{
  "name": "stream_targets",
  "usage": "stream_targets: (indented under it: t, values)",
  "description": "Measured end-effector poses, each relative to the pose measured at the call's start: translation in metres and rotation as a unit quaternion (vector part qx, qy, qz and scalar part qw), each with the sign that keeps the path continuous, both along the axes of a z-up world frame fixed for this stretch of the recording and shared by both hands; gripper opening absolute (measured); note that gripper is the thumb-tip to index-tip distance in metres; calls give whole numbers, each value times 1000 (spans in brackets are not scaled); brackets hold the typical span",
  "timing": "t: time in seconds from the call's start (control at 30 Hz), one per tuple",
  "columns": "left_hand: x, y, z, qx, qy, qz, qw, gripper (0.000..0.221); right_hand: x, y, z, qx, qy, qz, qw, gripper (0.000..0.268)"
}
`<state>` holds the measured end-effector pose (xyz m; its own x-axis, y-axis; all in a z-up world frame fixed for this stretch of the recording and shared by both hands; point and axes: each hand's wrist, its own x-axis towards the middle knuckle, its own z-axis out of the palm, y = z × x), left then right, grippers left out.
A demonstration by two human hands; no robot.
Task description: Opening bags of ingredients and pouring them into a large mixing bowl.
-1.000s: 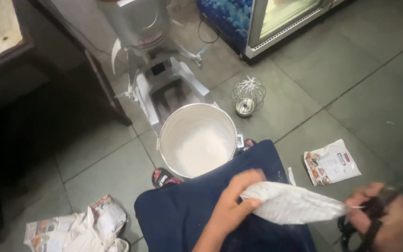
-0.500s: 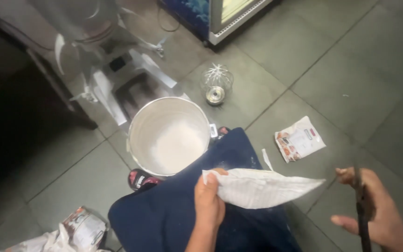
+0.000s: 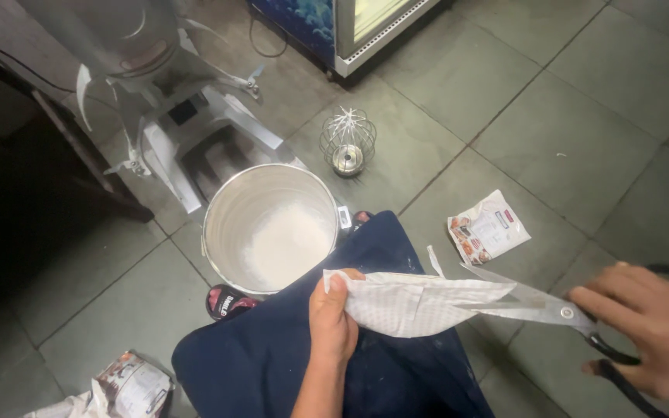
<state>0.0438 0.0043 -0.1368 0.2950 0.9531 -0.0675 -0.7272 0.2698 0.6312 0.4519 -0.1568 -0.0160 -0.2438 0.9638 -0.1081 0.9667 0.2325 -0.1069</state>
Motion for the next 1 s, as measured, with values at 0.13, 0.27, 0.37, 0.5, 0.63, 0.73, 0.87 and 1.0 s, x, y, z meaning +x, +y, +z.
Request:
stream_targets:
  t: [0.13,0.27,0.37,0.5,0.63,0.73,0.87,1.0]
  values:
    - [-1,-3,2,6,14,0,1000,46,-8,23,23,-35,-74,51,995,99]
    - [-2,-2,5,6,7,0,1000,45,-14,33,31,-89,-155,51,982,100]
    - [-3,-1,9,14,2,-5,1000,44,-12,32,30,-55,-162,95,981,92]
    - [-3,1,12,8,2,-3,1000,45,-21,32,34,-161,-232,22,959,85]
    - [1,3,12,10,-1,-10,1000,45,-10,27,24,-193,-203,-18,960,81]
    - [8,3,18,3,14,-24,1000,43,-30,36,31,-90,-111,44,989,79]
    - [7,3,17,4,22,-24,999,43,-38,42,23,-6,-48,104,993,76]
    - [2,4,14,-7,-4,-26,1000,43,-18,40,3,37,-2,101,994,72]
